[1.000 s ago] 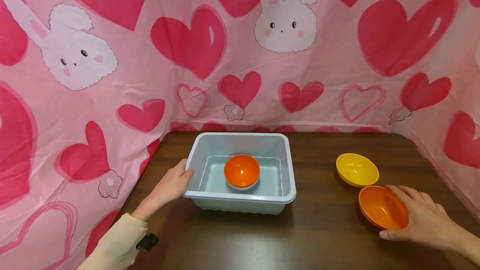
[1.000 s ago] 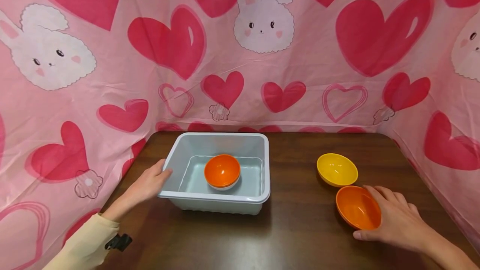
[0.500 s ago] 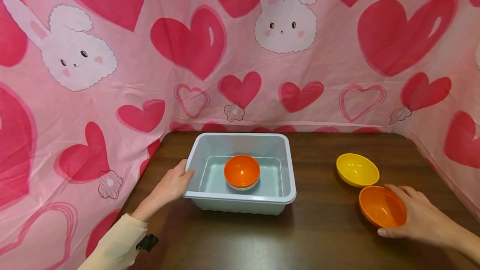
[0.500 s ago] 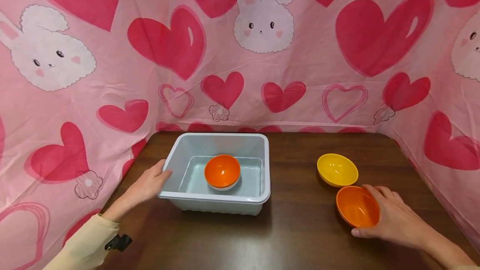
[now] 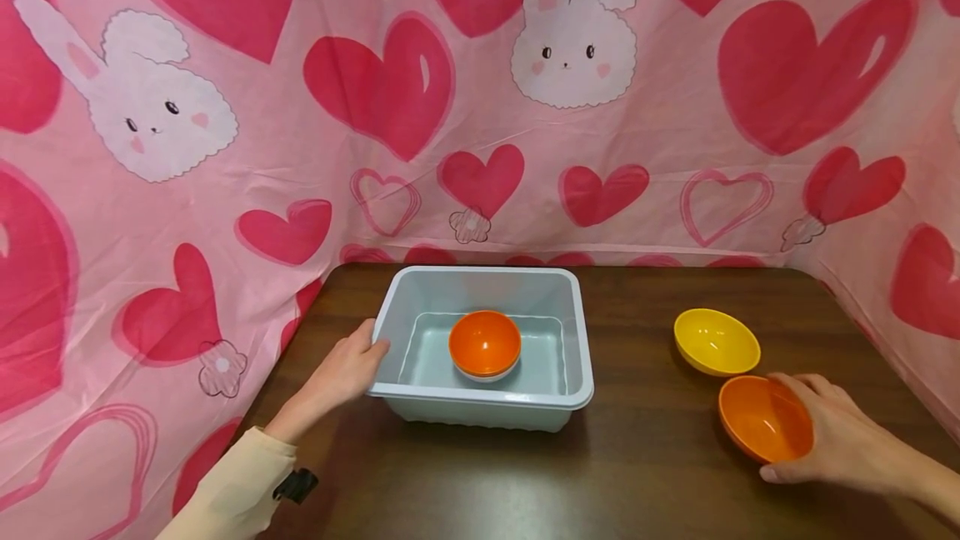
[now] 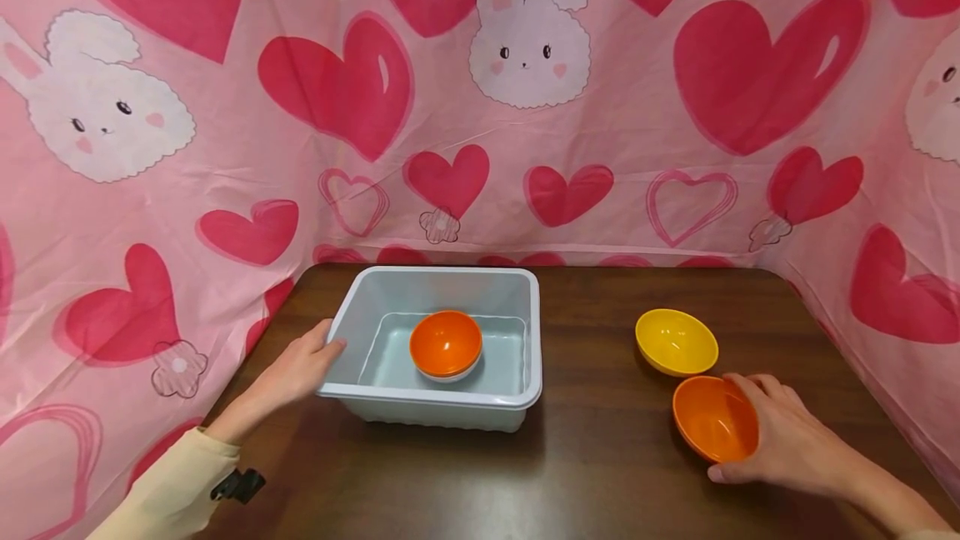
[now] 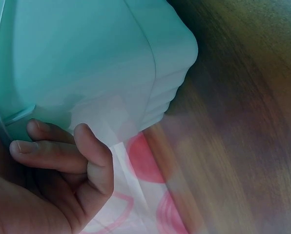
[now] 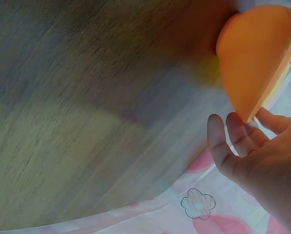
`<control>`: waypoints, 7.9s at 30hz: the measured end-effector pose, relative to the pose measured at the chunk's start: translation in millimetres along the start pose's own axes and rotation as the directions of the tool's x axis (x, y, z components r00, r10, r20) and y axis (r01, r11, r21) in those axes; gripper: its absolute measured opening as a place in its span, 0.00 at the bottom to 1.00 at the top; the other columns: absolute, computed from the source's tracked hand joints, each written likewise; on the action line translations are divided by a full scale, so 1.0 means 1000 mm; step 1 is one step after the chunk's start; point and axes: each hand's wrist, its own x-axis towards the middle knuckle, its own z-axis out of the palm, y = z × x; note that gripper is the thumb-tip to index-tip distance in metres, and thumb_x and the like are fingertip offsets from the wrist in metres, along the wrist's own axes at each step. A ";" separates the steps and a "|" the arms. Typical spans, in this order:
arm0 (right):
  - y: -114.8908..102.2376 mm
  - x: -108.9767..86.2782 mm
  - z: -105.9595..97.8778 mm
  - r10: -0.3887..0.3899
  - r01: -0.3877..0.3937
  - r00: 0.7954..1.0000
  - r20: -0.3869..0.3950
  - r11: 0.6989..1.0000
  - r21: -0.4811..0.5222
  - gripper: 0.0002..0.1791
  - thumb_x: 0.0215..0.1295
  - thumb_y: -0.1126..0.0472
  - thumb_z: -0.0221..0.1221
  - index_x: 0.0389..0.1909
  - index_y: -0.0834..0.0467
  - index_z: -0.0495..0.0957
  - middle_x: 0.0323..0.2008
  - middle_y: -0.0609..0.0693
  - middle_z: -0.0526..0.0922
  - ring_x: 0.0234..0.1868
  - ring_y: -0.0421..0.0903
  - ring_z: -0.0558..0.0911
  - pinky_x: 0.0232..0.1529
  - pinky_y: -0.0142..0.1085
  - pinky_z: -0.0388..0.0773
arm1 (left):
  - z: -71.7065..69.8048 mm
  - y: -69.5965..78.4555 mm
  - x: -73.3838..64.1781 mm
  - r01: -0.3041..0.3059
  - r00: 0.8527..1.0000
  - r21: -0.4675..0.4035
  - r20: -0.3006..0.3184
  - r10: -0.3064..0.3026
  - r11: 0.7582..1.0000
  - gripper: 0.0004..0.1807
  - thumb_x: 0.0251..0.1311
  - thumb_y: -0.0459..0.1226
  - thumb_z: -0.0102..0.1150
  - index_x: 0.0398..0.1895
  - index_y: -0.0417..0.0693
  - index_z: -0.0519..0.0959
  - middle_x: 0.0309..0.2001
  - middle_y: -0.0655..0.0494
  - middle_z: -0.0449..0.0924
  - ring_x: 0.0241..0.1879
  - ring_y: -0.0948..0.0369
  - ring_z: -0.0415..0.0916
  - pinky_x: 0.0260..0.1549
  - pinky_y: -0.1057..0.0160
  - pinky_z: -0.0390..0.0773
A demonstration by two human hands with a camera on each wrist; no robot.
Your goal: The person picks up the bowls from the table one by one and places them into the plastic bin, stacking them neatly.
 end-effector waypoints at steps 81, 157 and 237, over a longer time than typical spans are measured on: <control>-0.087 0.064 -0.076 -0.163 0.147 0.977 -0.141 0.982 -0.116 0.63 0.23 0.31 0.86 0.63 0.59 0.75 0.57 0.53 0.75 0.52 0.53 0.72 0.39 0.56 0.81 | 0.001 0.000 -0.001 -0.028 0.999 0.011 -0.024 0.028 1.000 0.21 0.77 0.38 0.48 0.66 0.33 0.69 0.51 0.38 0.83 0.42 0.51 0.82 0.45 0.46 0.82; -0.216 0.186 -0.080 -0.353 0.353 0.935 0.006 0.935 0.038 0.62 0.34 0.27 0.80 0.69 0.56 0.72 0.60 0.46 0.73 0.56 0.47 0.73 0.49 0.49 0.84 | 0.001 0.000 0.001 -0.019 0.999 0.012 -0.037 0.020 1.000 0.23 0.77 0.38 0.48 0.68 0.34 0.68 0.54 0.37 0.81 0.44 0.49 0.82 0.48 0.45 0.82; -0.299 0.272 0.037 -0.304 0.481 0.745 0.594 0.861 -0.163 0.58 0.41 0.31 0.78 0.68 0.60 0.68 0.54 0.52 0.71 0.57 0.50 0.72 0.56 0.47 0.70 | 0.002 -0.002 0.003 -0.010 1.000 -0.006 -0.011 0.010 1.000 0.24 0.78 0.39 0.48 0.70 0.34 0.66 0.57 0.36 0.80 0.45 0.49 0.83 0.49 0.44 0.83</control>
